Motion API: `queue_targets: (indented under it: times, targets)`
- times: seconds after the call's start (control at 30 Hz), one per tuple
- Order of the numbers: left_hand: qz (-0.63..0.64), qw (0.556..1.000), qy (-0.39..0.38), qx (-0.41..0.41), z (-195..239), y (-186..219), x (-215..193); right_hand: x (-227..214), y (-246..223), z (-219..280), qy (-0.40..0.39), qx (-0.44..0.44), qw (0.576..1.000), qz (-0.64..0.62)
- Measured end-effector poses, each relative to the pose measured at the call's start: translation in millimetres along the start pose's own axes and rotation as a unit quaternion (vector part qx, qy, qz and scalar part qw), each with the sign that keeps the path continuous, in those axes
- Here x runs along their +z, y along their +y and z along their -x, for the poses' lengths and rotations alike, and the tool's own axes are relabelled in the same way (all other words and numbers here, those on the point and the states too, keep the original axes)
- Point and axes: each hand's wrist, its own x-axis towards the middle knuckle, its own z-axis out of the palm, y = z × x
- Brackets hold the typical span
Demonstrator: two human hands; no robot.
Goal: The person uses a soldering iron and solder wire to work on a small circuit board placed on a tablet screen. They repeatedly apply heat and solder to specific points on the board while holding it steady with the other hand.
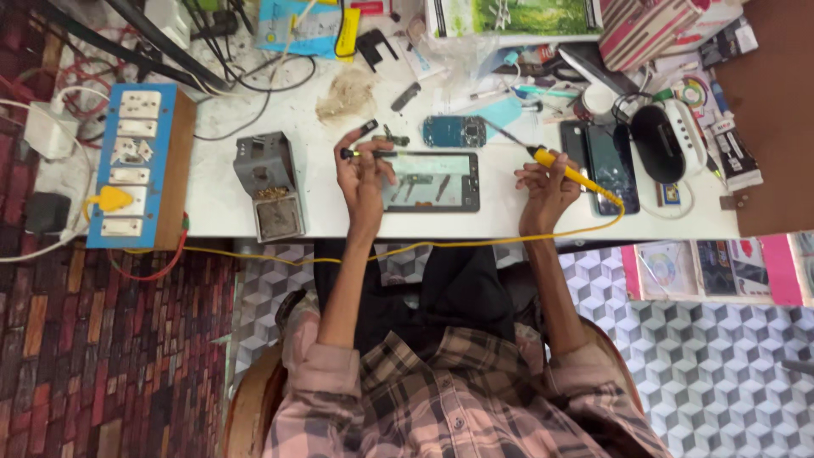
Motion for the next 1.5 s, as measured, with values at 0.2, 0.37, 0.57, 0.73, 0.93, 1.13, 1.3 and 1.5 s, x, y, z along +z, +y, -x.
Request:
queue_targets:
  times: [0.2,0.37,0.57,0.73,0.93,1.13,1.3,1.5]
  targets:
    - [-0.014,0.999,-0.007,-0.030,3.4,9.0,-0.8,-4.1,2.9,-0.8,-0.060,0.008,0.998,0.002]
    - [-0.018,1.000,-0.009,-0.016,0.7,1.4,0.8,-5.8,-3.5,-1.6,-0.066,0.037,0.997,-0.007]
    - [-0.056,0.998,-0.017,-0.006,5.9,2.1,-0.3,24.3,-14.1,12.8,-0.086,0.063,0.994,0.006]
    - [-0.037,0.999,-0.005,-0.019,1.7,4.4,-1.9,60.4,-3.4,16.6,-0.096,0.033,0.995,0.022]
    - [-0.025,0.998,-0.018,-0.047,2.0,5.8,-5.4,75.1,21.0,21.1,-0.071,0.051,0.996,-0.024]
    - [-0.063,0.997,-0.018,-0.045,1.8,-0.2,-5.5,55.5,26.7,33.6,-0.039,0.042,0.997,-0.046]
    - [-0.137,0.989,-0.024,-0.042,5.2,-5.6,-3.4,19.7,-4.2,33.9,-0.093,-0.033,0.994,-0.041]
    - [-0.013,0.998,-0.007,-0.055,6.2,-1.6,-6.3,-2.0,-33.8,36.3,-0.083,-0.043,0.995,0.018]
